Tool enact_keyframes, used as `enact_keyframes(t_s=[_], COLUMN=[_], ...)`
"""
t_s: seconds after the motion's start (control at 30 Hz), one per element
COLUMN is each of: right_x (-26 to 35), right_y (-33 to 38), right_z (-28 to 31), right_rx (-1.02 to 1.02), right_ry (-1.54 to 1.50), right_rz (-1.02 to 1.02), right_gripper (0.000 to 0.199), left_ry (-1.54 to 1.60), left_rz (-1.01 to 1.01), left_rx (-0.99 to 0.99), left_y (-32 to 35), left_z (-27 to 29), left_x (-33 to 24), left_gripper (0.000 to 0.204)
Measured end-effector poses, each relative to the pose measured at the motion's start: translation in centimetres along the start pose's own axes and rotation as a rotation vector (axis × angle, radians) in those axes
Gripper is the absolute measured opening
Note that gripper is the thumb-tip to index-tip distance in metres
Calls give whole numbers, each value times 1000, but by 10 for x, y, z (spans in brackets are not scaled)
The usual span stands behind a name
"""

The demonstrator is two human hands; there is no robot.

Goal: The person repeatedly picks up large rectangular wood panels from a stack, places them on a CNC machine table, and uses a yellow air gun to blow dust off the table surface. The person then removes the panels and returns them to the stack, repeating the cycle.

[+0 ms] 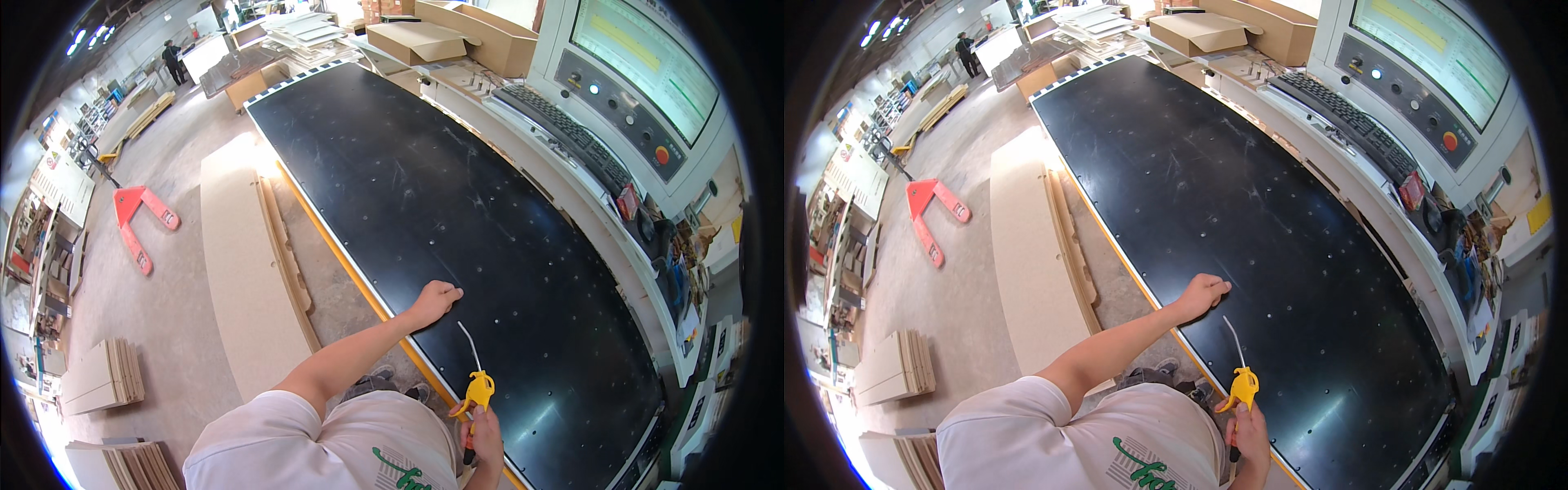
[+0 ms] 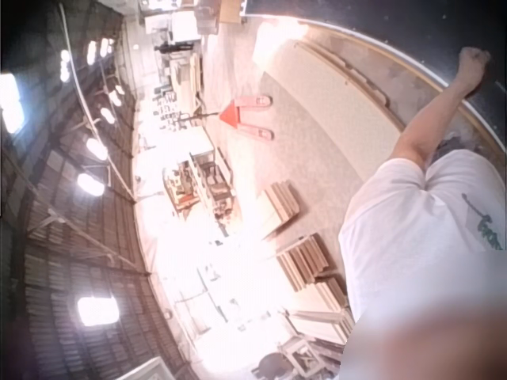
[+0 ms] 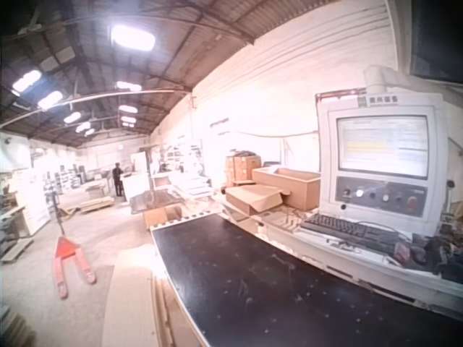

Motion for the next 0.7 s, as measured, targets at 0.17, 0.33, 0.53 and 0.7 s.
enact_keyframes(t_s=[0.17,0.33,0.53,0.7], right_x=[0,-6,-4,5], right_y=[1,0,-2,4], right_z=[9,17,15,8], right_rx=[-64,-128,-242,-69], right_ry=[11,-21,18,-9], right_rz=[36,39,41,42], right_gripper=[44,45,50,56], left_ry=[-85,-121,-430,-372], left_rz=[-51,-63,-189,-148], left_rx=[-79,-72,-70,-148], left_y=[-5,-5,-1,-5], left_z=[1,-4,-10,-5], left_x=[-1,-4,-11,-10], left_gripper=[26,20,22,27])
Point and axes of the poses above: each hand's wrist, its own y-axis away from the middle knuckle, its own z-axis out of the back of the hand, x = y × z, the point moved 6 cm from there along -y, towards the middle knuckle, and after that the axes turned 2 degrees about z, right-handed, at the moved point
